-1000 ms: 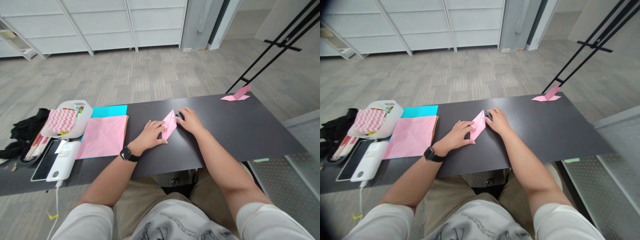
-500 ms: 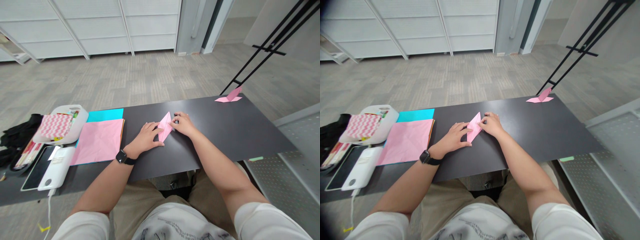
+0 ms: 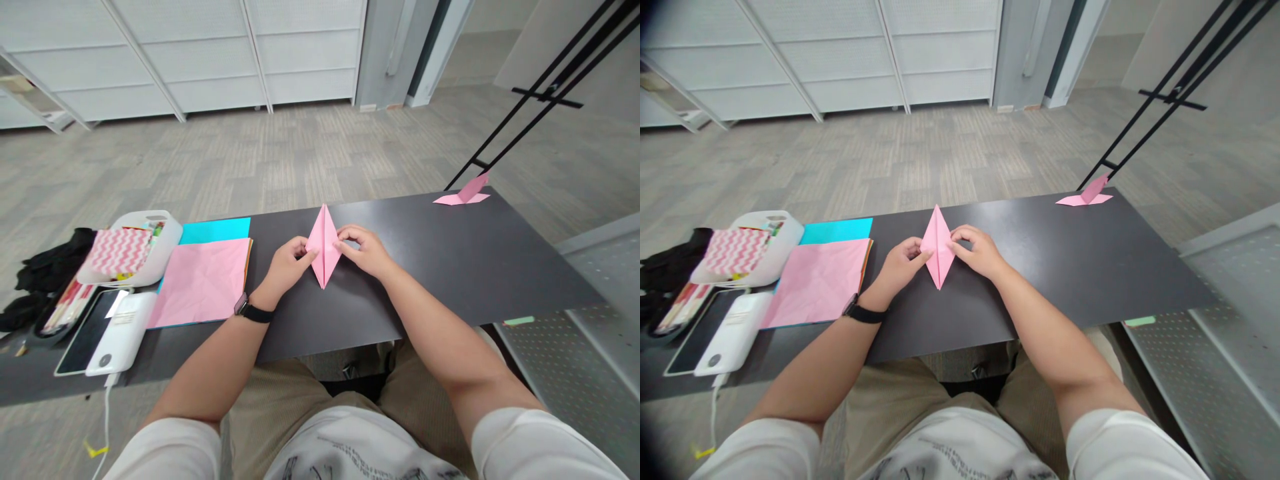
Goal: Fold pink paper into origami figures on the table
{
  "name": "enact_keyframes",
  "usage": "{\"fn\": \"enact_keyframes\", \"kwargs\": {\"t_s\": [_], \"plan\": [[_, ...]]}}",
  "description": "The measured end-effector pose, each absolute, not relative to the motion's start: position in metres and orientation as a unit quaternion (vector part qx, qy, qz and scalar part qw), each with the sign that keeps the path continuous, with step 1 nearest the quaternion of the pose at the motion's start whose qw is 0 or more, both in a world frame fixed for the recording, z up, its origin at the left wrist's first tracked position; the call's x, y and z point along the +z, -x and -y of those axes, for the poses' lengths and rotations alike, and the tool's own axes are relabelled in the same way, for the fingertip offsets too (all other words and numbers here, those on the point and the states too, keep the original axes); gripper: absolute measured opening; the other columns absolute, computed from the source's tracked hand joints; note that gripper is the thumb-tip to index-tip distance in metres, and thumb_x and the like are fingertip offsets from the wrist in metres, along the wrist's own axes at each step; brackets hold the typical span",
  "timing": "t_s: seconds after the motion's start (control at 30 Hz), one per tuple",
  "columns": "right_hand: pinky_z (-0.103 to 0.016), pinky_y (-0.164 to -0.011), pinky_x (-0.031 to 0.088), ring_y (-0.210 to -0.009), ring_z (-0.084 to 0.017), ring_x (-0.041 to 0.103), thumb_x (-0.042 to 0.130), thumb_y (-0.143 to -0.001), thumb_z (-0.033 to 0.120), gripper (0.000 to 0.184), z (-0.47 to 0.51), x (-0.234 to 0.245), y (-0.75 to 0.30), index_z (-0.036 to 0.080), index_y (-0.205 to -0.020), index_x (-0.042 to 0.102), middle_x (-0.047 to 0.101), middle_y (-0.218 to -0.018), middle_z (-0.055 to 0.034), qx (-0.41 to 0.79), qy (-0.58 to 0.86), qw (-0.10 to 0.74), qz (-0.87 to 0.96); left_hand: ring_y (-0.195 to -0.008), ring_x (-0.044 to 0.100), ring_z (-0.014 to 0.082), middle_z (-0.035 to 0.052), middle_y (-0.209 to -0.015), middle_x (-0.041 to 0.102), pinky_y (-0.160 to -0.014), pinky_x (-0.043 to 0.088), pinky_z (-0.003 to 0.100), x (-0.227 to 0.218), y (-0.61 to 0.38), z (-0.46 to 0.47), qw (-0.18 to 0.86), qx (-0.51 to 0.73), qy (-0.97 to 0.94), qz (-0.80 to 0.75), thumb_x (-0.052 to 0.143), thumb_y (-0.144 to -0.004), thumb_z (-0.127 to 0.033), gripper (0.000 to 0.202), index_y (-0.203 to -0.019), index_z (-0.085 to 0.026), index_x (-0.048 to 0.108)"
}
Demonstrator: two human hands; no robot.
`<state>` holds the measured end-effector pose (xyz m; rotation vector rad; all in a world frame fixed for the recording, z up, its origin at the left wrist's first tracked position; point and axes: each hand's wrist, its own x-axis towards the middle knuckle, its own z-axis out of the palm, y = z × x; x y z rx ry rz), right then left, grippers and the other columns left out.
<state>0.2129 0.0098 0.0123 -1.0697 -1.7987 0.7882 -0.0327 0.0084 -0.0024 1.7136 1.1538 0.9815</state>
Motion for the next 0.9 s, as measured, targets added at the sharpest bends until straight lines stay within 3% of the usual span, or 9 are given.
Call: {"fn": "enact_keyframes", "kwargs": {"t_s": [0.1,0.33,0.4,0.47,0.57,0.73,0.9], "plan": [[-0.038,-0.091,0.059,-0.09,-0.02,0.07,0.076,-0.091,0.048,0.028,-0.007,0.008,-0.208,0.027,-0.1,0.061,0.072,-0.098,-0.0018,0.361,0.421,0.47,0.687,-0.08,0.069,0.0176,0.0016,-0.087,0.073,-0.076,0.056,0.03,0.001,0.032,-0.008,0.421,0.415,-0.672,-0.447,0.075,-0.093,-0.048,0.03,-0.089,-0.021,0.065],[-0.031,-0.071,0.054,-0.07,-0.016,0.061,0.083,-0.084,0.054,0.06,-0.011,-0.001,-0.204,0.029,-0.131,0.055,0.064,-0.08,0.0064,0.454,0.403,0.461,0.647,-0.088,0.069,0.0189,0.0018,-0.091,0.073,-0.085,0.055,0.032,0.004,0.032,-0.002,0.37,0.436,-0.692,-0.441,0.073,-0.095,-0.051,0.031,-0.087,-0.022,0.066],[-0.031,-0.069,0.053,-0.069,-0.016,0.06,0.082,-0.084,0.057,0.053,-0.011,0.001,-0.204,0.029,-0.124,0.061,0.063,-0.079,0.0057,0.458,0.399,0.465,0.644,-0.088,0.069,0.019,0.0014,-0.09,0.073,-0.086,0.055,0.032,0.006,0.031,0.0,0.349,0.439,-0.699,-0.443,0.073,-0.096,-0.052,0.032,-0.087,-0.022,0.067],[-0.033,-0.071,0.054,-0.072,-0.017,0.062,0.081,-0.085,0.059,0.039,-0.01,0.005,-0.204,0.027,-0.103,0.068,0.065,-0.08,0.0029,0.445,0.396,0.458,0.66,-0.088,0.069,0.0191,0.0012,-0.09,0.074,-0.087,0.055,0.033,0.011,0.03,0.003,0.323,0.444,-0.708,-0.444,0.073,-0.097,-0.051,0.031,-0.086,-0.022,0.068],[-0.038,-0.081,0.057,-0.081,-0.021,0.066,0.079,-0.089,0.059,0.035,-0.005,0.013,-0.204,0.026,-0.082,0.07,0.071,-0.085,-0.0018,0.38,0.388,0.464,0.7,-0.09,0.069,0.0193,0.0023,-0.092,0.074,-0.089,0.055,0.034,0.019,0.029,0.008,0.283,0.461,-0.726,-0.424,0.072,-0.098,-0.051,0.032,-0.085,-0.022,0.067],[-0.043,-0.086,0.058,-0.086,-0.024,0.07,0.074,-0.094,0.058,0.033,0.001,0.025,-0.205,0.028,-0.082,0.073,0.076,-0.089,-0.0046,0.305,0.396,0.481,0.72,-0.09,0.07,0.0195,0.004,-0.093,0.075,-0.089,0.055,0.036,0.027,0.027,0.011,0.237,0.485,-0.744,-0.394,0.069,-0.101,-0.052,0.035,-0.082,-0.022,0.065],[-0.04,-0.082,0.056,-0.083,-0.022,0.07,0.075,-0.096,0.052,0.028,0.002,0.026,-0.205,0.028,-0.082,0.074,0.075,-0.086,-0.0031,0.294,0.384,0.488,0.727,-0.087,0.069,0.0192,0.0033,-0.089,0.074,-0.085,0.055,0.034,0.027,0.029,0.011,0.231,0.464,-0.739,-0.43,0.066,-0.102,-0.057,0.04,-0.081,-0.022,0.065]]}}
